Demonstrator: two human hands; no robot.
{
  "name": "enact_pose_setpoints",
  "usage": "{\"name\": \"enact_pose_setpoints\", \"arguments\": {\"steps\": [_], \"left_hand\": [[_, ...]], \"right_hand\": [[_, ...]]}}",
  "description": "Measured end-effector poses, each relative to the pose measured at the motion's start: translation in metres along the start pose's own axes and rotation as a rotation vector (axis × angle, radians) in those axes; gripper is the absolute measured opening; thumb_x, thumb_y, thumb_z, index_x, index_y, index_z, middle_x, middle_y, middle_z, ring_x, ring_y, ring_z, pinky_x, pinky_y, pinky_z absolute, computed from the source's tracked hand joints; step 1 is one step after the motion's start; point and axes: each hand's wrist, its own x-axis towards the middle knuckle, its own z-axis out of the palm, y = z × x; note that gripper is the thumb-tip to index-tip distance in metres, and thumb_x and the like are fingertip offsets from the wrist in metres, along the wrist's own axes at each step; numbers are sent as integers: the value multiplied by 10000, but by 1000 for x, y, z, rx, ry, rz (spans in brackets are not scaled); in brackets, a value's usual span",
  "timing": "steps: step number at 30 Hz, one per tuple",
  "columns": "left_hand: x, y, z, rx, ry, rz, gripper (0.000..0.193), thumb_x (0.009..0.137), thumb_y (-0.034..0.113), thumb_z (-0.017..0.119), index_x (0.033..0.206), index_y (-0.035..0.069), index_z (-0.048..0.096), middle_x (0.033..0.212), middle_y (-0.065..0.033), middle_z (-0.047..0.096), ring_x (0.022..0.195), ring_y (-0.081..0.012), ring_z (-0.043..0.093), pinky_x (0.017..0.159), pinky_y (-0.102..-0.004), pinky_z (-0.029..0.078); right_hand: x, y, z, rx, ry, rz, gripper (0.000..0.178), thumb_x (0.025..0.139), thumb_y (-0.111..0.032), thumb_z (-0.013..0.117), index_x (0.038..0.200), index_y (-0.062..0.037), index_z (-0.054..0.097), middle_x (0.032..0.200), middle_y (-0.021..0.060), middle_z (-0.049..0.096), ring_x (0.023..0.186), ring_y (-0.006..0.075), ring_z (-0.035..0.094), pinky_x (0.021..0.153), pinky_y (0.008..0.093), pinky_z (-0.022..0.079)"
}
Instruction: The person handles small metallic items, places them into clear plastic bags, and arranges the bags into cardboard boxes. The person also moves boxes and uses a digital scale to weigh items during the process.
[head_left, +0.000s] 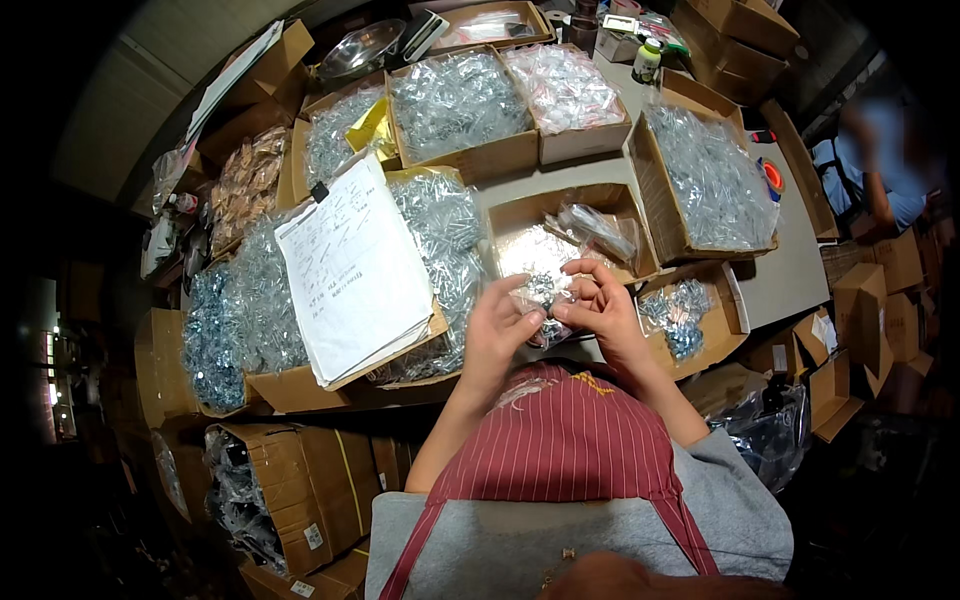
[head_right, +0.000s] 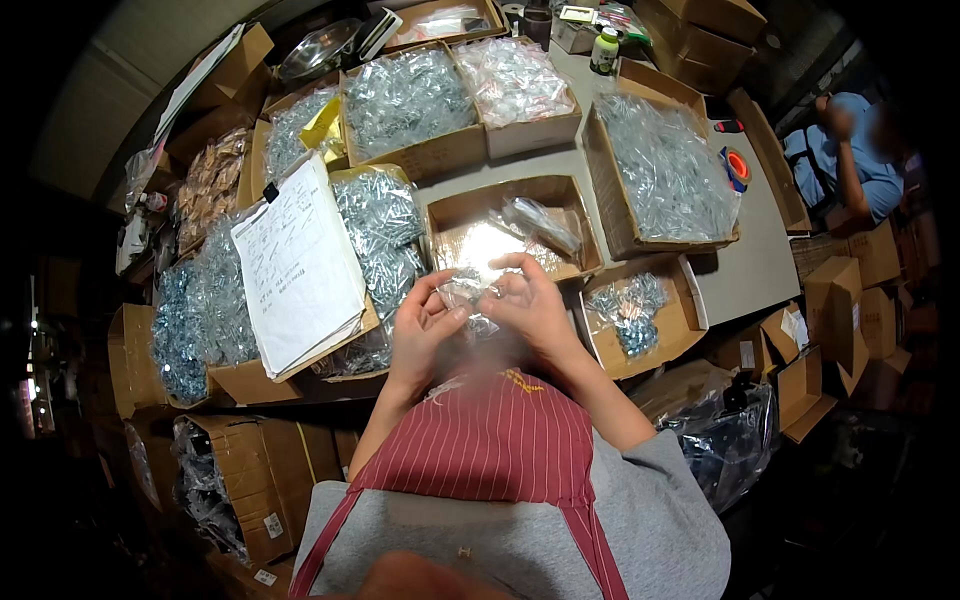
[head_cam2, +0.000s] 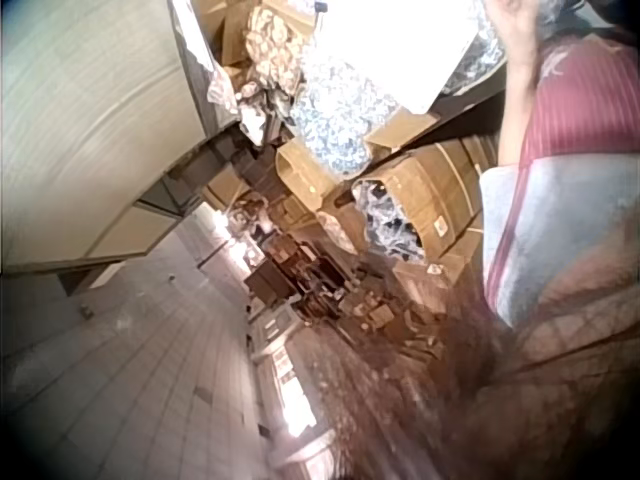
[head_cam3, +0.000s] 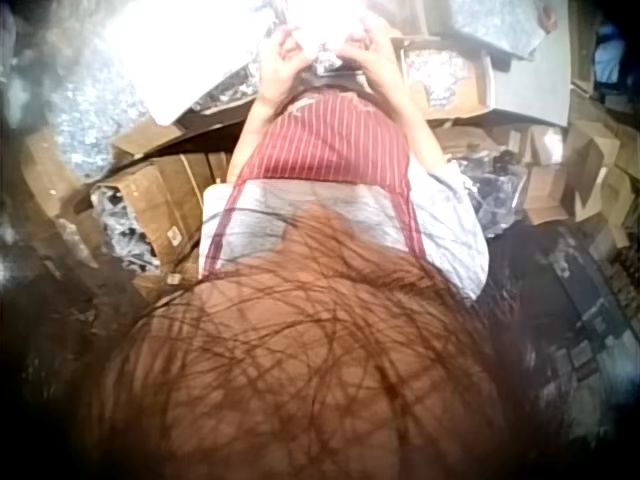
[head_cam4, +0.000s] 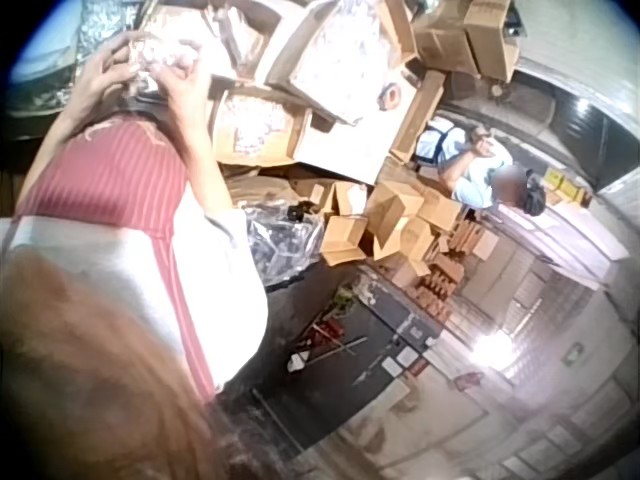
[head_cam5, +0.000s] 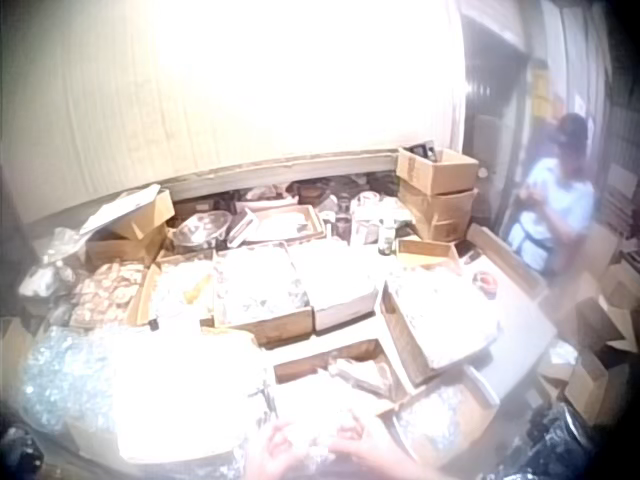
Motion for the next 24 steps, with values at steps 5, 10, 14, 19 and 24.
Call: {"name": "enact_pose_setpoints", "arguments": {"steps": [5,10,14,19,24], "left_hand": [[0,-3,-3,-9,11,50,523,883,-7,668,1345,-25,423,1006,-113,674,869,-139,656,676,-260,555],[0,-4,-3,-22,52,76,549,864,-29,673,1351,-11,418,1004,-109,667,875,-138,652,739,-256,544],[-2,-3,-2,-54,11,85,641,823,-47,689,1390,-1,394,1056,-103,639,950,-143,637,849,-262,522],[-1,-7,-4,-80,-14,64,707,785,-77,673,1420,0,373,1118,-105,610,1025,-155,619,918,-276,503],[0,-8,-6,-94,-6,62,720,769,-103,633,1429,-13,360,1150,-114,597,1057,-162,610,932,-276,499]], "right_hand": [[2,3,-6,-17,-16,-14,550,838,19,711,1311,-41,436,973,74,639,892,125,636,754,257,526],[2,8,-7,-101,-128,40,618,840,15,715,1361,-47,389,886,83,661,801,129,651,703,258,539],[2,6,-6,-84,-120,17,635,830,32,702,1364,-51,370,888,100,650,797,152,647,714,287,545],[5,10,-8,-56,-93,7,633,810,79,643,1355,-57,351,911,126,630,807,180,643,727,309,545],[4,9,-8,-107,-119,12,645,807,71,637,1374,-47,352,929,115,625,815,166,636,749,301,539]]}}
